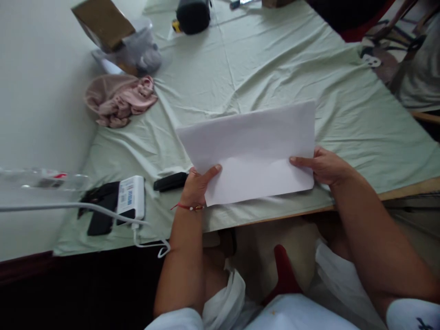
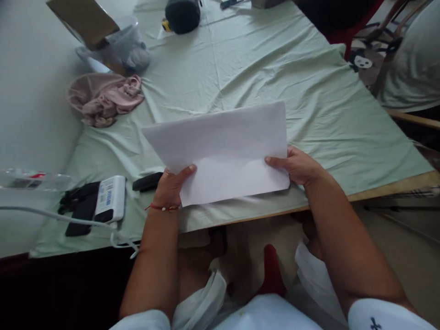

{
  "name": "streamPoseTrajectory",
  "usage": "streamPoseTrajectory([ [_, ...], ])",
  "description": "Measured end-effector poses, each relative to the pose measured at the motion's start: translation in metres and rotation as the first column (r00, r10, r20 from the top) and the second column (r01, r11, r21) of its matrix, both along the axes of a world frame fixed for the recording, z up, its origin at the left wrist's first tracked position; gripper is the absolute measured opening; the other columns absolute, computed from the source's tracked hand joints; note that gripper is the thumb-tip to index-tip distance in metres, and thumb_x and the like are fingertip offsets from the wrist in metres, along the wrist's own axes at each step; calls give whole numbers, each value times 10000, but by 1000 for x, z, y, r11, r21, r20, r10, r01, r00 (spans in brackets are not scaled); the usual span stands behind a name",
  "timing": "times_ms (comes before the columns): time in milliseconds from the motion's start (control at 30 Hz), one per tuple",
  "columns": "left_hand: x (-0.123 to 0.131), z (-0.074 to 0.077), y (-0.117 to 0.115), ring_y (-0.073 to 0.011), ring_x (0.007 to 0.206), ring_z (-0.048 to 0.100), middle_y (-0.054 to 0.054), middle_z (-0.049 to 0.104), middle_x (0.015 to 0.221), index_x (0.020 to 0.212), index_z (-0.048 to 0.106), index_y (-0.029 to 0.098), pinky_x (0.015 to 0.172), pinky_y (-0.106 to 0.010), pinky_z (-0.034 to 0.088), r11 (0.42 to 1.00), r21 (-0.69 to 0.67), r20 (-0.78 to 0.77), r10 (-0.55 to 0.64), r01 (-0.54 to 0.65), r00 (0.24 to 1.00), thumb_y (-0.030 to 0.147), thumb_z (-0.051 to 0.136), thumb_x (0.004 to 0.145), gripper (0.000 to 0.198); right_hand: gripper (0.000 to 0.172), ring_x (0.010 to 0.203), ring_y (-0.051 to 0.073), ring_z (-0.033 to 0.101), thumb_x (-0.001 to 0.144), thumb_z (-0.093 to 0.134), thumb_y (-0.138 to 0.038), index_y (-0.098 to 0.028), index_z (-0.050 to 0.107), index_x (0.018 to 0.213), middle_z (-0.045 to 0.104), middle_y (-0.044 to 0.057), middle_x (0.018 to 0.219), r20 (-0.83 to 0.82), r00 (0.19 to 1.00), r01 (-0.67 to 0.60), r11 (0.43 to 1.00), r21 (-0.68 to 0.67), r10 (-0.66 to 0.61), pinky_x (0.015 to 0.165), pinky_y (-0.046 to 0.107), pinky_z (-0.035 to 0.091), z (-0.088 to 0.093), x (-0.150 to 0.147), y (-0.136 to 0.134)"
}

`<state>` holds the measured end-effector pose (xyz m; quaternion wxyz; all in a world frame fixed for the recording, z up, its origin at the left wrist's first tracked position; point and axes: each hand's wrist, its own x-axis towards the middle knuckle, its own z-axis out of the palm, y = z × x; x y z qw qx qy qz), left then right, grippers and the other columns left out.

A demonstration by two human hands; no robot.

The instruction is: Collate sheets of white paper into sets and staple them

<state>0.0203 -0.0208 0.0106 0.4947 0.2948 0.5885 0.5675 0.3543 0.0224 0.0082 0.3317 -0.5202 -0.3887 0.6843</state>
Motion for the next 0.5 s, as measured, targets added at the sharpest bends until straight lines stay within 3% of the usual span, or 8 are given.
streamPoseTrajectory([
  [167,-4,0,0,-178,634,728,-29,804,743,858,792,169,579,-265,594,994,-101,-46,-46,41,998,480,1030,541,504,339,709,234,722,628,1004,-467,-267,776,780,810,48,855,102,995,15,1000,-20,-13,608,355,595,7,-2,-9],
  [333,-5,-2,-5,-122,536,621,21,717,642,786,746,205,482,-224,480,991,-41,-53,-132,130,990,686,970,627,554,393,622,200,667,602,1013,-486,-250,755,779,773,29,778,190,976,119,992,-37,-110,523,318,524,14,2,-15],
  [400,-8,-3,-7,-80,463,511,44,623,556,683,682,205,425,-203,374,995,20,-118,-92,95,989,724,928,680,574,389,640,203,677,595,1020,-468,-257,767,801,787,28,809,189,971,156,987,-25,-148,534,320,535,12,3,-15],
  [500,-12,-1,-9,-64,415,424,56,535,486,664,664,199,410,-208,283,981,179,-216,112,-74,970,736,826,809,580,373,675,212,701,584,1021,-436,-272,770,806,796,22,839,171,962,217,976,-9,-213,560,332,562,9,1,-12],
])
